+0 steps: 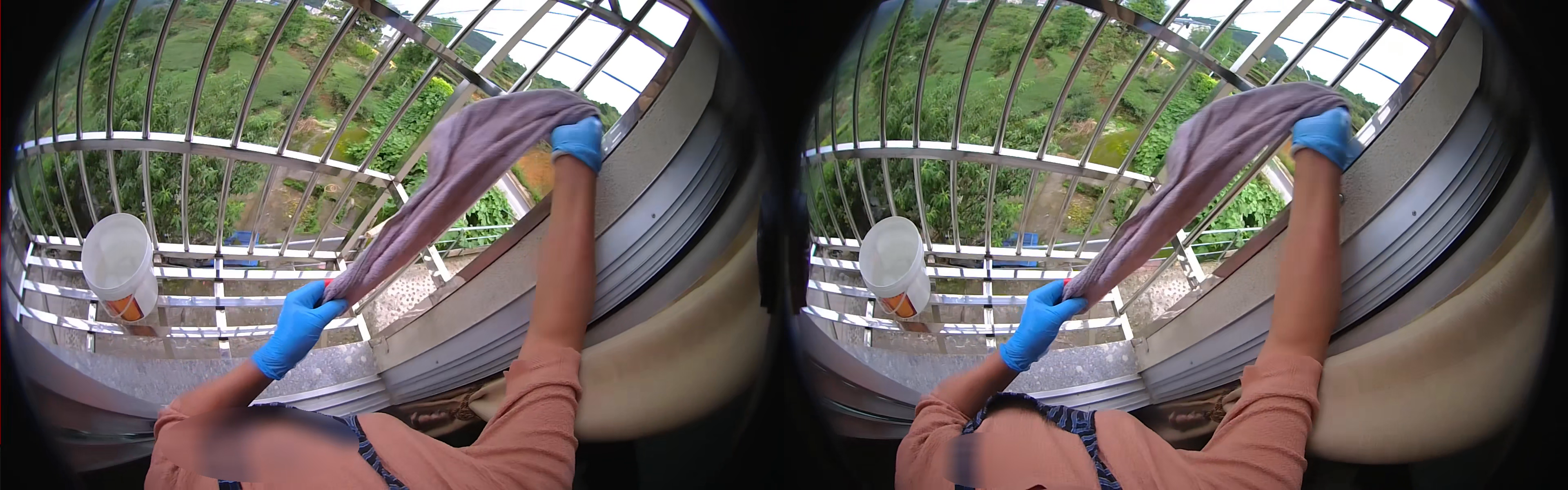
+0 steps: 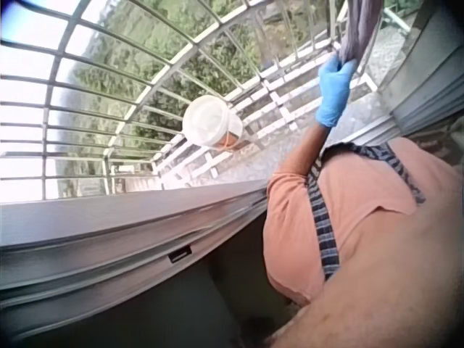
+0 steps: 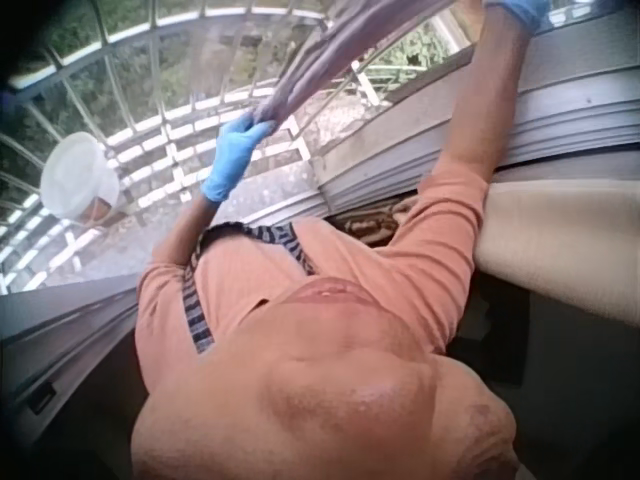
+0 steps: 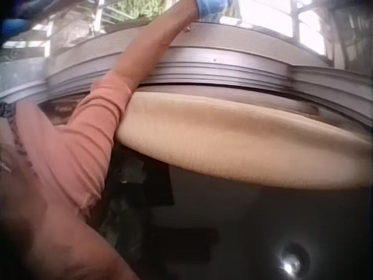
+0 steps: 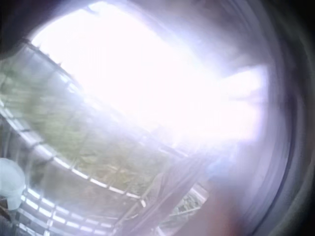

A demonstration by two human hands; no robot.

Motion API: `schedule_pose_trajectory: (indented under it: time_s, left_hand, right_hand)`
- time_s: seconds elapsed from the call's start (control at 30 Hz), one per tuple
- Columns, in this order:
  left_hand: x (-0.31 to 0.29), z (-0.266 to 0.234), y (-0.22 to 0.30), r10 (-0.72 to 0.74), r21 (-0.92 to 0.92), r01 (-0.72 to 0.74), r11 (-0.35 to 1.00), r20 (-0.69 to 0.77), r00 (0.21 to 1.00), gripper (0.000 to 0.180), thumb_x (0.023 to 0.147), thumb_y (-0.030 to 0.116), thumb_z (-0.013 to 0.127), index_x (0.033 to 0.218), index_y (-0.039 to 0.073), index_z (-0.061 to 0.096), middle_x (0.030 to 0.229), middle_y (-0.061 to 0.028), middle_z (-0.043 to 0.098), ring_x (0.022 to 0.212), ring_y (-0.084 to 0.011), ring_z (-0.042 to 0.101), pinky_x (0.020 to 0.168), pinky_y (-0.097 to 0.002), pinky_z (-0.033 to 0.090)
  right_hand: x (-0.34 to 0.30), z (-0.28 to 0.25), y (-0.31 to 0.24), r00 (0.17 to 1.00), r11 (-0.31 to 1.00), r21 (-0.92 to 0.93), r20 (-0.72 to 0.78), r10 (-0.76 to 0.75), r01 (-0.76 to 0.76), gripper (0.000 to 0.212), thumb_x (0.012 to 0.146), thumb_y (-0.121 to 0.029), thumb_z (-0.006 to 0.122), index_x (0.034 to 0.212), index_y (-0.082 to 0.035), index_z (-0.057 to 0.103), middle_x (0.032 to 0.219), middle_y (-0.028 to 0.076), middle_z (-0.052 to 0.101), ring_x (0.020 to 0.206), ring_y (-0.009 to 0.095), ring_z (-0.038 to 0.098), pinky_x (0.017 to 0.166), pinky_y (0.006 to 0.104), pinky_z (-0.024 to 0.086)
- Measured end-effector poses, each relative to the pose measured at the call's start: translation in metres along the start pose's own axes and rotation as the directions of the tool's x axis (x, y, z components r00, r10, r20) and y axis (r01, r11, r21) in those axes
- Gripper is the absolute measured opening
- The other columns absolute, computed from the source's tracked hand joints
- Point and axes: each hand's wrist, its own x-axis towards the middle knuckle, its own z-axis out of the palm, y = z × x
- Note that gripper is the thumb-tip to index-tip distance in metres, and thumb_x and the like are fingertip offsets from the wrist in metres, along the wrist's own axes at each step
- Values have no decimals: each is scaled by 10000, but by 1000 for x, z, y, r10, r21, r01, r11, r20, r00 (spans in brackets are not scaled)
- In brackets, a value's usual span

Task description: The person unfolds a towel, walks to an open window, and wipes the metal security bars and window sill with the towel.

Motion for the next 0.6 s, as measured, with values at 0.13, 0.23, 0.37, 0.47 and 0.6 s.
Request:
schedule_pose_trajectory:
  time_s: [0.13,0.23,0.37,0.47,0.6]
  left_hand:
    - [14,-16,5,54,175,-53,983,0,999,322,842,157,643,1112,-15,606,875,-3,616,797,-57,507,724,-231,437]
    - [25,8,14,70,123,-84,989,120,990,346,834,169,667,1117,-22,608,900,-5,626,815,-55,513,746,-234,445]
    - [43,17,-11,64,301,-130,945,217,974,309,831,191,659,1091,26,634,787,-53,601,697,-83,488,639,-276,437]
    - [47,0,-32,41,288,-83,954,149,988,308,829,180,659,1094,26,634,807,-50,617,723,-77,512,660,-267,452]
    - [63,1,-24,-75,187,53,981,111,991,300,830,160,658,1096,25,637,848,-46,634,768,-71,540,697,-253,468]
  right_hand:
    - [-29,86,-115,859,937,301,-513,1,179,346,922,-168,375,1168,16,533,1128,153,593,993,257,593,845,362,478]
    - [-32,91,-74,627,432,-796,-87,-774,423,358,848,-67,470,1186,43,507,1052,158,602,927,267,596,801,336,484]
    - [-40,81,39,627,-387,-812,584,-516,437,237,876,-187,449,1027,-63,582,964,143,618,882,298,593,840,408,460]
    - [-61,140,20,911,-55,-912,409,-44,407,216,862,-140,458,916,-15,625,1010,169,635,1009,269,606,888,390,459]
    - [-35,144,6,930,66,-945,326,172,319,249,848,-163,483,900,4,659,966,209,656,955,304,643,805,413,506]
